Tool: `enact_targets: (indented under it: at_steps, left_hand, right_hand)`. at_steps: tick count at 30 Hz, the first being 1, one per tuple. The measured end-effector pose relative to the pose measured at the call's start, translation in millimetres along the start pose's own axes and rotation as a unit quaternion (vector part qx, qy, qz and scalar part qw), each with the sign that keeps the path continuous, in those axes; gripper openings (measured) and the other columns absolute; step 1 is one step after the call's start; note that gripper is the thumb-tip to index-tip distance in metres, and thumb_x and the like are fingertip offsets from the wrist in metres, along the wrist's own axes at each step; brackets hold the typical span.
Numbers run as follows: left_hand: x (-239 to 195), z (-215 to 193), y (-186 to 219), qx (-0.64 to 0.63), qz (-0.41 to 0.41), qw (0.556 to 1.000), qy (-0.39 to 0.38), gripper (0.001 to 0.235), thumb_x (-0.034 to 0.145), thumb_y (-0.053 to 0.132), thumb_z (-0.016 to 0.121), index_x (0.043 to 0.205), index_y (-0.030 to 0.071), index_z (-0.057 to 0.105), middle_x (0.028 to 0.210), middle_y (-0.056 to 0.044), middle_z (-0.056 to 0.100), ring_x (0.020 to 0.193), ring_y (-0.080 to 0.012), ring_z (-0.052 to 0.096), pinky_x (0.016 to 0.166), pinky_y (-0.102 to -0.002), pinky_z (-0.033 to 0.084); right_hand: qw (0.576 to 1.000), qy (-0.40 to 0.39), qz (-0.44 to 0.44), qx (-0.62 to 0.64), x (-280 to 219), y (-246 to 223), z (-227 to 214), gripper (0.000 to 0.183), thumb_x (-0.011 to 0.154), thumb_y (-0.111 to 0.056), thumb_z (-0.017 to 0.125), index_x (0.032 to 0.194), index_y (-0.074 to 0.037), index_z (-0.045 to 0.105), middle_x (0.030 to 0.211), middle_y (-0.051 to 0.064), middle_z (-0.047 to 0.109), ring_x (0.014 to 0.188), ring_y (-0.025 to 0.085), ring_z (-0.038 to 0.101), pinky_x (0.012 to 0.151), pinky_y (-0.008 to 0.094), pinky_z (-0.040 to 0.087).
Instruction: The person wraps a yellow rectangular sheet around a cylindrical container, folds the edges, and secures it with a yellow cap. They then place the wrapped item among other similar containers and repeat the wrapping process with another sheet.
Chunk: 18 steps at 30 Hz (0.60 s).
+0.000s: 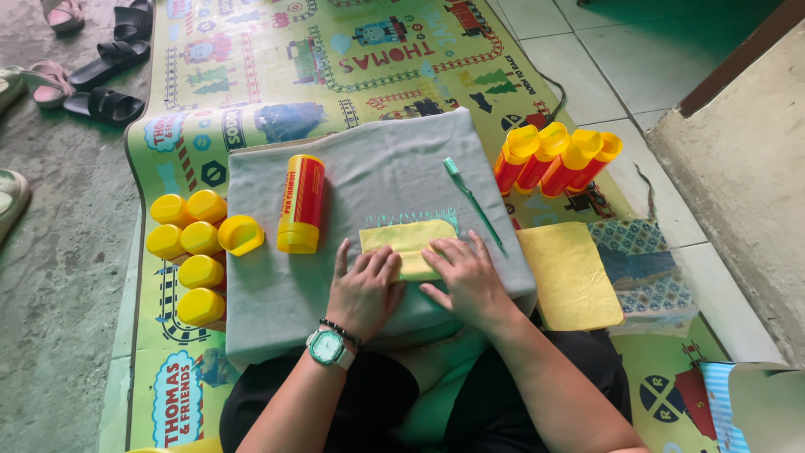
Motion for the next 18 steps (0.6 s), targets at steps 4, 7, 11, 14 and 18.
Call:
enact_targets:
  at_steps: [4, 7, 11, 14, 18]
  left_hand:
    - [-7.8, -27.6, 6.9, -0.018, 0.033, 0.999, -0.016, 0.041, 0.080, 0.038, 0.062, 0.115, 0.017, 0.066, 0.116, -0.002, 0.063, 0.107, -0.0204, 0.063, 0.115, -0.057, 0.031]
    - [-13.7, -38.2, 8.0, -0.036, 0.047, 0.997, -0.044, 0.043, 0.071, 0.032, 0.062, 0.111, 0.018, 0.066, 0.109, 0.000, 0.057, 0.100, -0.0195, 0.061, 0.110, -0.052, 0.037]
    - [-14.5, -46.3, 5.5, -0.084, 0.028, 0.994, -0.062, 0.036, 0.060, 0.029, 0.068, 0.095, 0.021, 0.069, 0.087, 0.003, 0.058, 0.084, -0.0192, 0.064, 0.109, -0.054, 0.038]
    - [-9.3, -47.4, -6.9, -0.159, -0.043, 0.983, -0.085, 0.041, 0.059, 0.036, 0.072, 0.099, 0.027, 0.071, 0.081, 0.006, 0.067, 0.085, -0.0183, 0.068, 0.106, -0.048, 0.040]
    - [10.6, -55.9, -17.4, -0.208, -0.187, 0.936, -0.215, 0.038, 0.073, 0.047, 0.070, 0.109, 0.033, 0.071, 0.090, 0.007, 0.076, 0.093, -0.0207, 0.074, 0.100, -0.041, 0.049]
  right_hand:
    - [0.999, -0.005, -0.016, 0.049, -3.6, -6.0, -41.4, 0.054, 0.072, -0.046, 0.076, 0.119, -0.023, 0.067, 0.127, 0.003, 0.054, 0.125, 0.028, 0.054, 0.106, 0.052, 0.043]
    - [0.993, -0.060, 0.008, 0.101, -9.1, -7.9, -56.4, 0.045, 0.070, -0.031, 0.077, 0.114, -0.024, 0.070, 0.119, 0.001, 0.052, 0.108, 0.026, 0.062, 0.088, 0.041, 0.054]
    - [0.986, -0.122, 0.001, 0.115, -4.6, -13.6, -75.8, 0.048, 0.063, -0.037, 0.084, 0.107, -0.023, 0.070, 0.110, -0.001, 0.054, 0.098, 0.021, 0.063, 0.086, 0.039, 0.053]
    - [0.977, -0.131, 0.029, 0.167, 3.2, -13.4, -85.9, 0.042, 0.066, -0.031, 0.081, 0.104, -0.019, 0.071, 0.105, 0.001, 0.058, 0.097, 0.024, 0.065, 0.085, 0.040, 0.055]
    - [0.950, -0.058, 0.127, 0.279, 11.2, 0.3, -72.4, 0.041, 0.077, -0.033, 0.076, 0.116, -0.021, 0.072, 0.102, 0.002, 0.063, 0.095, 0.029, 0.070, 0.079, 0.041, 0.058]
Point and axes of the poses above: each hand's wrist, its own x-axis towards the middle knuckle, its own z-axis out of the palm, y = z × x, the point moved 1 cm from there along x, towards the middle knuckle
